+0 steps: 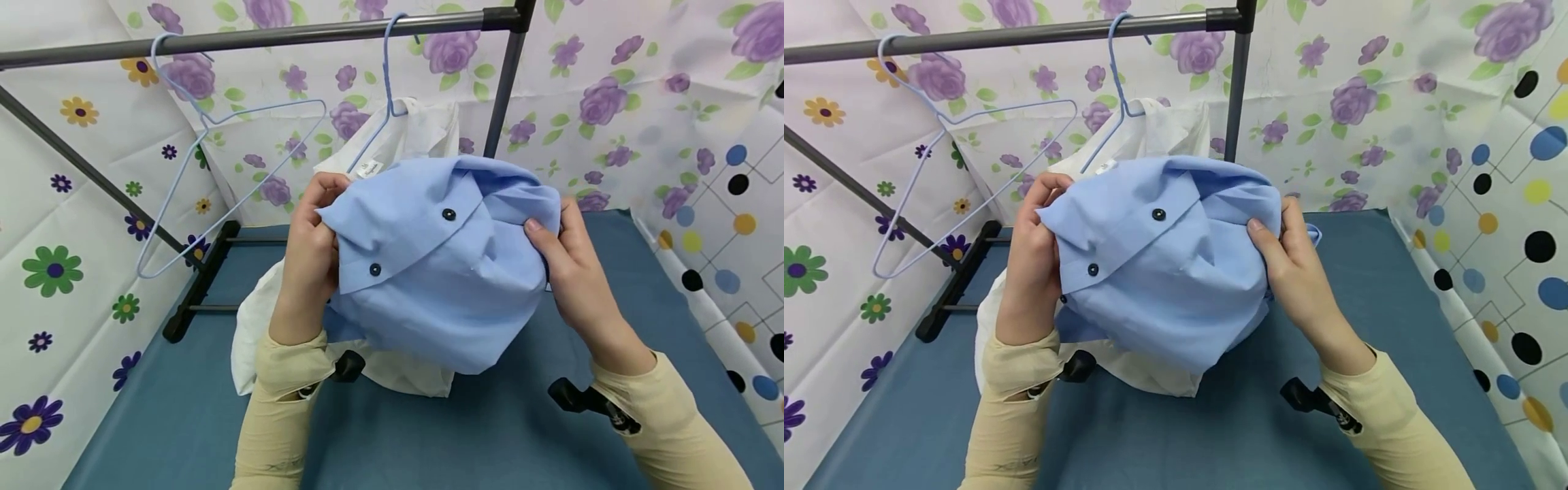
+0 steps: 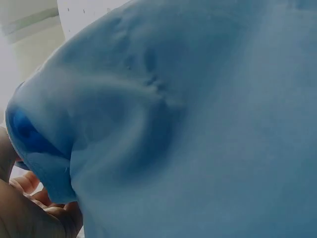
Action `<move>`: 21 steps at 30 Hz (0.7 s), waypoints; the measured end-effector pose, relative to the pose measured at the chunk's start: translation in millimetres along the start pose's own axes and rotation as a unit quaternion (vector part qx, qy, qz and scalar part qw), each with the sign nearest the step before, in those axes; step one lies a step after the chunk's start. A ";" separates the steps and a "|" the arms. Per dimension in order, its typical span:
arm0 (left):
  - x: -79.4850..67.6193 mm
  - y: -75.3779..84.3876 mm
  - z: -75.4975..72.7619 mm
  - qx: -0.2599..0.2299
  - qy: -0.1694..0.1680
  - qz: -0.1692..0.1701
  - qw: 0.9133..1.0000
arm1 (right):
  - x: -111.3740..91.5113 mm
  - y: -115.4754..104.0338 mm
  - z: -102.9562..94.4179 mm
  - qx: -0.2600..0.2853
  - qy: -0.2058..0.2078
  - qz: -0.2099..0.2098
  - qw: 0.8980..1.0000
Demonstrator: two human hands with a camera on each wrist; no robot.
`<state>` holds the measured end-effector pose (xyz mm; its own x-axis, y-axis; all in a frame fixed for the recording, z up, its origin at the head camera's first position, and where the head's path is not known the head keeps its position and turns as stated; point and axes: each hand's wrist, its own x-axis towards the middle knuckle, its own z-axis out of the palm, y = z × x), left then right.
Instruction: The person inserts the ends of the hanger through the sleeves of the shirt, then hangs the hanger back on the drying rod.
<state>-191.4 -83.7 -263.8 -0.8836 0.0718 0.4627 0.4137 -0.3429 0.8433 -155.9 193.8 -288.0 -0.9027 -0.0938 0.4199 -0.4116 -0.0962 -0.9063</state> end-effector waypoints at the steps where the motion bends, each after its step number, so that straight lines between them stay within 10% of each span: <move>1: -1.1 -2.1 -3.0 0.010 0.000 0.002 1.000 | -1.5 4.4 -2.0 -0.012 -0.008 0.009 1.000; 6: -9.7 -19.8 -11.2 0.086 -0.028 -0.014 0.996 | -12.3 35.1 -15.2 -0.113 -0.042 0.079 0.990; 15: -33.9 -48.7 -3.4 0.249 -0.100 -0.069 0.961 | -40.3 87.6 -47.5 -0.208 -0.142 0.185 0.950; 21: -48.6 -105.3 -9.7 0.311 -0.156 -0.054 0.936 | -62.4 112.0 -60.3 -0.213 -0.172 0.234 0.933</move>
<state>-194.2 -60.1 -377.7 -0.8609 0.3773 0.3413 0.4591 0.2872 0.8407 -153.2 248.6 -418.6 -0.9327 -0.3458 -0.1027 -0.0604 0.4304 -0.9006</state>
